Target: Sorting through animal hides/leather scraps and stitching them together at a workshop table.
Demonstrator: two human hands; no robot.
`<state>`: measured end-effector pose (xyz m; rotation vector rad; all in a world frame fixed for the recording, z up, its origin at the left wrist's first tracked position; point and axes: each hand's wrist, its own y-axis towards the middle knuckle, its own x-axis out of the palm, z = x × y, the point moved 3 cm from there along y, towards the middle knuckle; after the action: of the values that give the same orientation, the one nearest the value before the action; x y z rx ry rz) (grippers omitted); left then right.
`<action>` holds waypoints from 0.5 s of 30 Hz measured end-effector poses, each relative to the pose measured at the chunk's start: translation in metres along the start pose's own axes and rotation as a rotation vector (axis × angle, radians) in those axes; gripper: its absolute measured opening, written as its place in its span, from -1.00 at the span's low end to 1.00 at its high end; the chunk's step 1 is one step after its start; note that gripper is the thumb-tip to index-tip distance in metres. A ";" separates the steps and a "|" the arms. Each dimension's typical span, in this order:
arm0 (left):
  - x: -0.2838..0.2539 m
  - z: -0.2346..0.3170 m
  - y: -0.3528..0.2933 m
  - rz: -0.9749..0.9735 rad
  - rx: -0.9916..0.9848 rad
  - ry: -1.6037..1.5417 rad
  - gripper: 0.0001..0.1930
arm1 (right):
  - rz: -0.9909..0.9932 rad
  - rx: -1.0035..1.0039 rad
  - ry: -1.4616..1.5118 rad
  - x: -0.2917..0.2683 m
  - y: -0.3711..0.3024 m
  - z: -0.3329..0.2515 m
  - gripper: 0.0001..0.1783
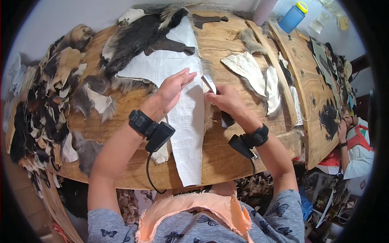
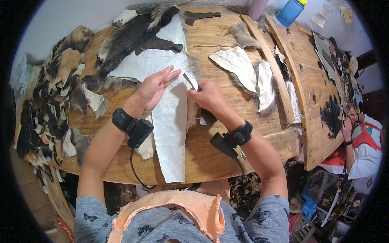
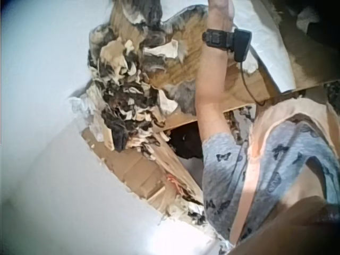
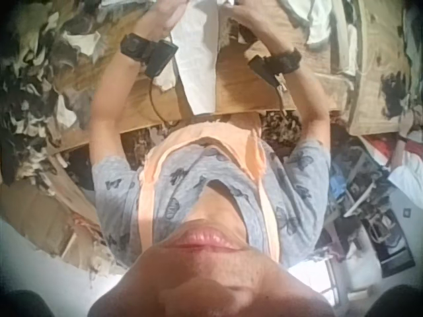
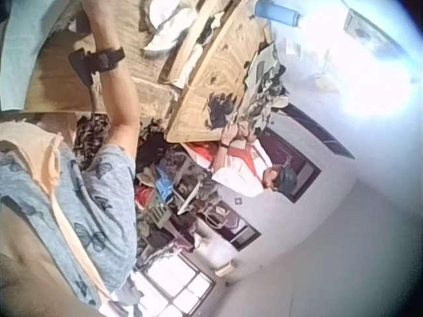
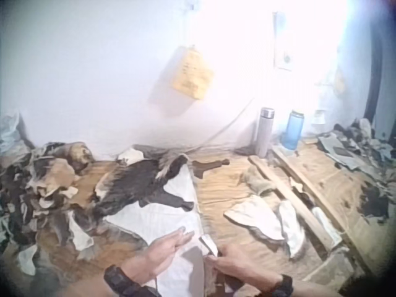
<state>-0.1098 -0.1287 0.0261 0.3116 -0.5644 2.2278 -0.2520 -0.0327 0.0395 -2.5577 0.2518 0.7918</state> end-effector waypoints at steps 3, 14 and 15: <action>-0.002 0.009 0.005 -0.011 -0.052 0.154 -0.46 | 0.019 -0.016 -0.059 0.008 0.007 0.009 -0.65; -0.070 0.056 0.094 0.270 0.524 1.708 -0.59 | -0.080 0.075 -0.042 0.008 0.008 0.007 -0.64; -0.072 0.058 0.098 0.231 0.414 1.675 -0.57 | -0.078 0.085 -0.035 0.007 0.007 0.007 -0.64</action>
<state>-0.1353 -0.2605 0.0193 -1.3692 0.7871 1.9521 -0.2518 -0.0364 0.0276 -2.4567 0.1703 0.7793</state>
